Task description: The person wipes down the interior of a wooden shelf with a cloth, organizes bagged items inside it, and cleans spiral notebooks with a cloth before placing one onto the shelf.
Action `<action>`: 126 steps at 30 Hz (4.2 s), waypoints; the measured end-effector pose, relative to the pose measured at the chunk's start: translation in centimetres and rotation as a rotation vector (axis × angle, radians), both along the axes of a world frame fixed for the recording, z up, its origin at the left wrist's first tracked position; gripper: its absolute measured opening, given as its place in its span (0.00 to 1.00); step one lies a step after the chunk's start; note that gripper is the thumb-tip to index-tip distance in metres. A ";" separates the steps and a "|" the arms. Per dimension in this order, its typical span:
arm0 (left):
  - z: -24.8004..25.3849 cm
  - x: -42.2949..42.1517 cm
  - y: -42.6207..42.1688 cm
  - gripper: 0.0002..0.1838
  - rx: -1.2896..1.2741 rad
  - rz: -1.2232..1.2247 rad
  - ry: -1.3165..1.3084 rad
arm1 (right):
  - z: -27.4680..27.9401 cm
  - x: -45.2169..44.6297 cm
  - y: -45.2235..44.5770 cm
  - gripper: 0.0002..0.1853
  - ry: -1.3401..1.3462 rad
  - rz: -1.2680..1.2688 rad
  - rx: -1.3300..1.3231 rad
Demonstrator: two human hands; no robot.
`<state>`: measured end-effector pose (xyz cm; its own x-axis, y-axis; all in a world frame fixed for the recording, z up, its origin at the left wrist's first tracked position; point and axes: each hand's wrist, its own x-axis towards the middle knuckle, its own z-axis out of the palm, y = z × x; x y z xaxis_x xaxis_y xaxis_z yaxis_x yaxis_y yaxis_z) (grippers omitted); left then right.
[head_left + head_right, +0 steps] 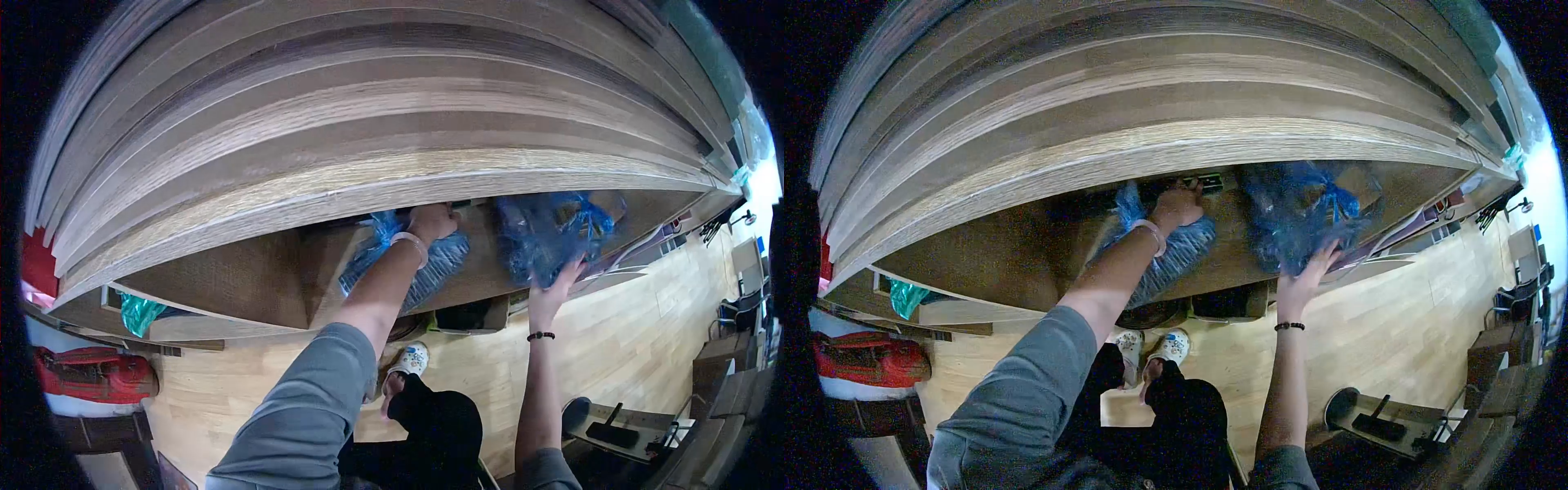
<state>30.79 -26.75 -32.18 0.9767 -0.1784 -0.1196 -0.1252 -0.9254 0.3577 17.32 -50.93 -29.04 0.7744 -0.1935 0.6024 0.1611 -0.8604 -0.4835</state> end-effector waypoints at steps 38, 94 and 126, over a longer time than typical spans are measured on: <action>0.9 -24.2 6.3 0.60 -0.780 0.695 -0.373 | 0.2 3.0 19.5 0.28 0.586 0.717 -0.121; -6.3 -20.4 7.1 0.20 -1.245 0.572 -0.204 | 2.9 1.5 14.6 0.51 0.346 -0.072 -0.545; -2.7 -20.8 6.7 0.20 -1.020 0.418 0.157 | -2.2 1.6 9.4 0.31 0.140 -0.180 0.187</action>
